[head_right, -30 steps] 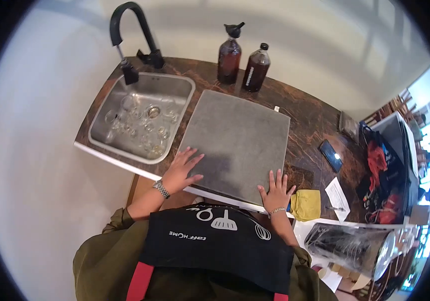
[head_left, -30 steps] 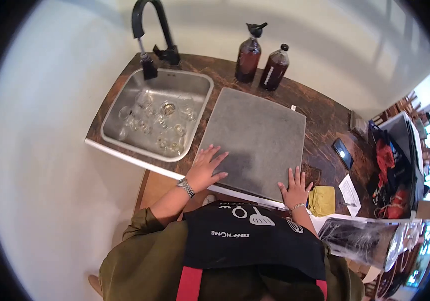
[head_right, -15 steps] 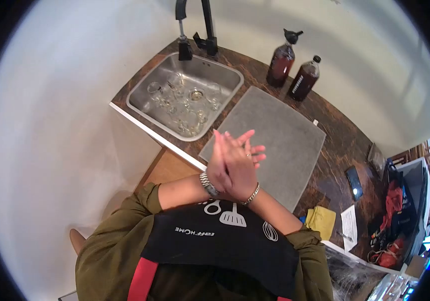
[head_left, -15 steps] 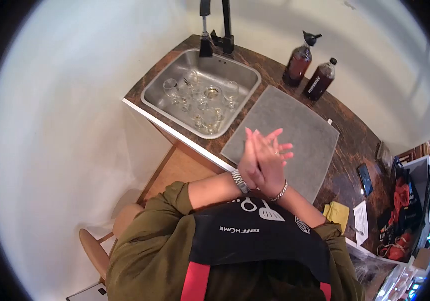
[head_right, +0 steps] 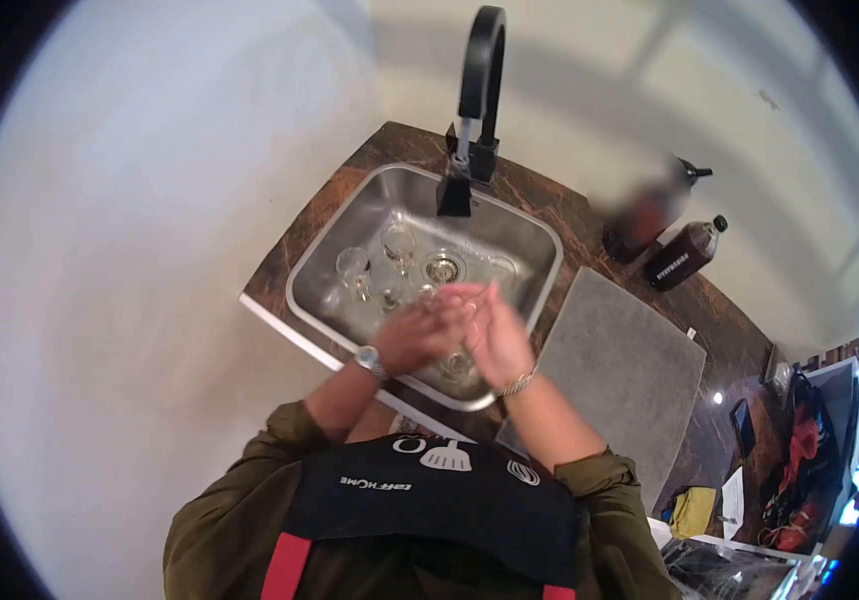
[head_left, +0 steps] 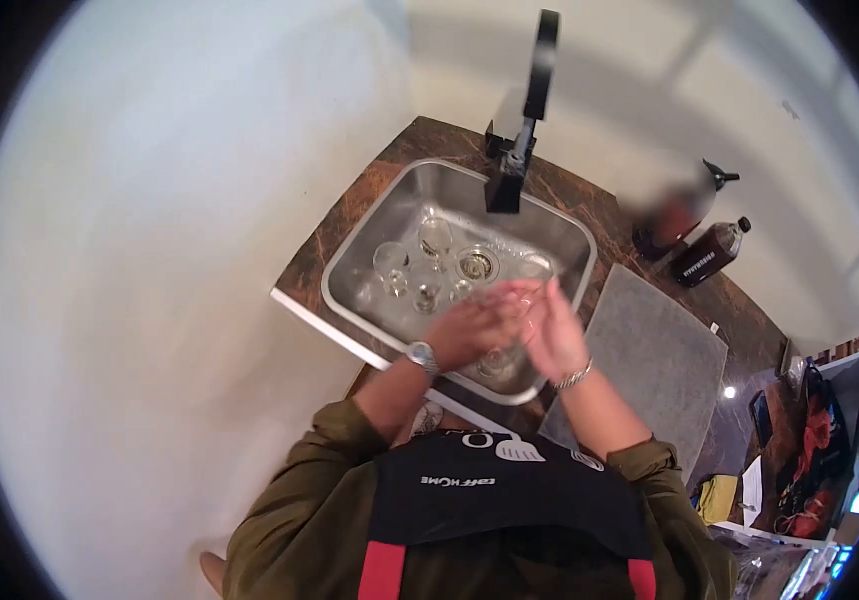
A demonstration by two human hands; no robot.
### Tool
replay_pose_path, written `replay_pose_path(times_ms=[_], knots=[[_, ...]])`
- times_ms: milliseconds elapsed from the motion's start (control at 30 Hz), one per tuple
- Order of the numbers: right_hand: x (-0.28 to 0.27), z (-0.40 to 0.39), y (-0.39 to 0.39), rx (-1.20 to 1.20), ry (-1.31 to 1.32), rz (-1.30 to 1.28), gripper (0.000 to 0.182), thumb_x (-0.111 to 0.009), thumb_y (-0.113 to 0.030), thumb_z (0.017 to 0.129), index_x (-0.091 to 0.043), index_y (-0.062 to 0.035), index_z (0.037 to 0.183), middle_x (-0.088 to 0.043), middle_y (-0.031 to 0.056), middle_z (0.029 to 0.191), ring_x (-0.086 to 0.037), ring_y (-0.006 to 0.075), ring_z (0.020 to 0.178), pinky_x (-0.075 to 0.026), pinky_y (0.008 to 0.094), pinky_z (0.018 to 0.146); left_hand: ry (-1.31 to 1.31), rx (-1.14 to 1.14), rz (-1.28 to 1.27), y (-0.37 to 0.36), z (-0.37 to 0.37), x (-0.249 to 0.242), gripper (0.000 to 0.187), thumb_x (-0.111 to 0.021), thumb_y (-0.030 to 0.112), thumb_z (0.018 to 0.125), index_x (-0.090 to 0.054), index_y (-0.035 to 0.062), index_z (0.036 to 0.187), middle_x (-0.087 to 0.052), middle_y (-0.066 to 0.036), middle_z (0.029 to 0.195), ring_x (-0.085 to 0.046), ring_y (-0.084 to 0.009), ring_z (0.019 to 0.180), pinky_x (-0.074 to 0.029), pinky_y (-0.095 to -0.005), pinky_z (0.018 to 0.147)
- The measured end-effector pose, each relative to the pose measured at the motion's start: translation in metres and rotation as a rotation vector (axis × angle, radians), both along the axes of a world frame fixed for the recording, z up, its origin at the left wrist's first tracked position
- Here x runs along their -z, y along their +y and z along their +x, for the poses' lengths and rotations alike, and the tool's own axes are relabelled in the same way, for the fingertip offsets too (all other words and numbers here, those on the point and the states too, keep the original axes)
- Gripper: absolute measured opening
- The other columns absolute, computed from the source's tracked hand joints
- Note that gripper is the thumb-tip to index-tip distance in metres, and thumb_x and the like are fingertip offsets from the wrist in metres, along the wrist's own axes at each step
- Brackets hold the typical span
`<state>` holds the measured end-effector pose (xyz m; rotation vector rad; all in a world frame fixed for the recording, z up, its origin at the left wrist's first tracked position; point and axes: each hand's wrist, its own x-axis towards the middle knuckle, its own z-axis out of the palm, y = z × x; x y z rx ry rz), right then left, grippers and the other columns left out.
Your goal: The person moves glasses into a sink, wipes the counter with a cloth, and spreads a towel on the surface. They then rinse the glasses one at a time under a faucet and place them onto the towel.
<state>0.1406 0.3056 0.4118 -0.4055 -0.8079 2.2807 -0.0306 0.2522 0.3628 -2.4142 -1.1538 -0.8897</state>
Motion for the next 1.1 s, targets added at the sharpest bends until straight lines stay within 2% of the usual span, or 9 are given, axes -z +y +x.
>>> replay_pose_path(times_ms=[33, 100, 200, 333, 433, 633, 867, 967, 1100], knots=[[0.003, -0.011, 0.025, 0.175, -0.117, 0.131, 0.047, -0.039, -0.045, 0.097, -0.058, -0.0019, 0.103, -0.063, 0.0111, 0.099, -0.060, 0.0205, 0.094, -0.048, 0.0321, 0.084, 0.165, -0.210, -0.064, 0.006, -0.026, -0.009, 0.023, -0.061, 0.021, 0.080, -0.066, 0.0168, 0.102, -0.055, -0.008, 0.127, -0.053, -0.0250, 0.117, -0.042, -0.0413, 0.096], [0.000, -0.020, 0.069, 0.609, -0.383, 0.328, 0.023, -0.048, -0.025, 0.096, -0.059, -0.0053, 0.092, -0.062, 0.0046, 0.085, -0.057, 0.0153, 0.076, -0.045, 0.0263, 0.073, -0.476, -0.336, -0.677, 0.017, -0.086, 0.004, 0.015, -0.060, 0.019, 0.083, -0.066, 0.0115, 0.095, -0.063, -0.009, 0.106, -0.060, -0.0258, 0.100, -0.048, -0.0381, 0.083], [-0.015, -0.037, 0.115, 0.831, -0.582, 0.634, 0.024, -0.058, -0.024, 0.091, -0.059, -0.0038, 0.104, -0.062, 0.0023, 0.093, -0.057, 0.0136, 0.089, -0.044, 0.0271, 0.083, -0.423, -0.374, -0.499, 0.054, -0.145, -0.008, 0.015, -0.059, 0.018, 0.086, -0.066, 0.0079, 0.095, -0.064, -0.009, 0.090, -0.061, -0.0286, 0.086, -0.049, -0.0363, 0.074], [-0.026, -0.068, 0.130, 0.813, -0.724, 0.916, 0.033, -0.064, -0.024, 0.088, -0.057, -0.0030, 0.111, -0.061, 0.0020, 0.102, -0.056, 0.0133, 0.097, -0.043, 0.0279, 0.089, -0.625, -0.110, -0.254, 0.147, -0.167, -0.019, 0.017, -0.059, 0.018, 0.087, -0.066, 0.0076, 0.098, -0.065, -0.009, 0.087, -0.061, -0.0277, 0.084, -0.048, -0.0376, 0.073], [-0.025, -0.075, 0.134, 0.466, -0.702, 0.771, 0.042, -0.074, -0.018, 0.080, -0.055, -0.0025, 0.114, -0.059, 0.0017, 0.105, -0.054, 0.0122, 0.100, -0.042, 0.0282, 0.091, -0.710, -0.070, -0.546, 0.217, -0.158, -0.036, 0.025, -0.059, 0.014, 0.087, -0.062, 0.0064, 0.110, -0.062, -0.013, 0.106, -0.059, -0.0285, 0.098, -0.047, -0.0363, 0.082], [-0.028, -0.059, 0.117, 0.501, -0.834, 0.793, 0.046, -0.077, -0.013, 0.076, -0.054, -0.0019, 0.115, -0.059, 0.0015, 0.103, -0.054, 0.0114, 0.097, -0.043, 0.0278, 0.090, 0.231, -0.242, -0.152, 0.306, -0.141, -0.022, 0.040, -0.056, 0.029, 0.087, -0.054, 0.0143, 0.125, -0.046, -0.002, 0.136, -0.041, -0.0220, 0.126, -0.034, -0.0427, 0.101], [-0.027, -0.055, 0.094, 0.566, -0.926, 0.782, 0.061, -0.080, -0.012, 0.071, -0.051, -0.0012, 0.123, -0.061, 0.0064, 0.108, -0.056, 0.0148, 0.102, -0.042, 0.0296, 0.093, -0.048, -0.133, -0.100, 0.282, -0.162, -0.002, 0.037, -0.054, 0.032, 0.088, -0.059, 0.0092, 0.117, -0.054, -0.008, 0.125, -0.043, -0.0258, 0.123, -0.031, -0.0466, 0.103], [-0.013, -0.063, 0.093, 0.702, -0.902, 0.822, 0.065, -0.081, -0.014, 0.068, -0.051, -0.0020, 0.123, -0.061, 0.0101, 0.114, -0.056, 0.0192, 0.108, -0.041, 0.0318, 0.096, -0.537, 0.041, -0.277, 0.227, -0.132, -0.054, 0.044, -0.064, 0.034, 0.082, -0.058, 0.0069, 0.117, -0.056, -0.013, 0.119, -0.051, -0.0289, 0.114, -0.038, -0.0437, 0.098], [-0.009, -0.075, 0.095, 0.867, -1.045, 0.991, 0.064, -0.082, -0.016, 0.064, -0.051, -0.0047, 0.119, -0.061, 0.0138, 0.112, -0.058, 0.0291, 0.106, -0.044, 0.0379, 0.092, -0.615, 0.311, -0.540, 0.171, -0.076, -0.086, 0.050, -0.074, 0.022, 0.074, -0.056, 0.0024, 0.115, -0.059, -0.013, 0.112, -0.058, -0.0311, 0.101, -0.046, -0.0368, 0.086]])
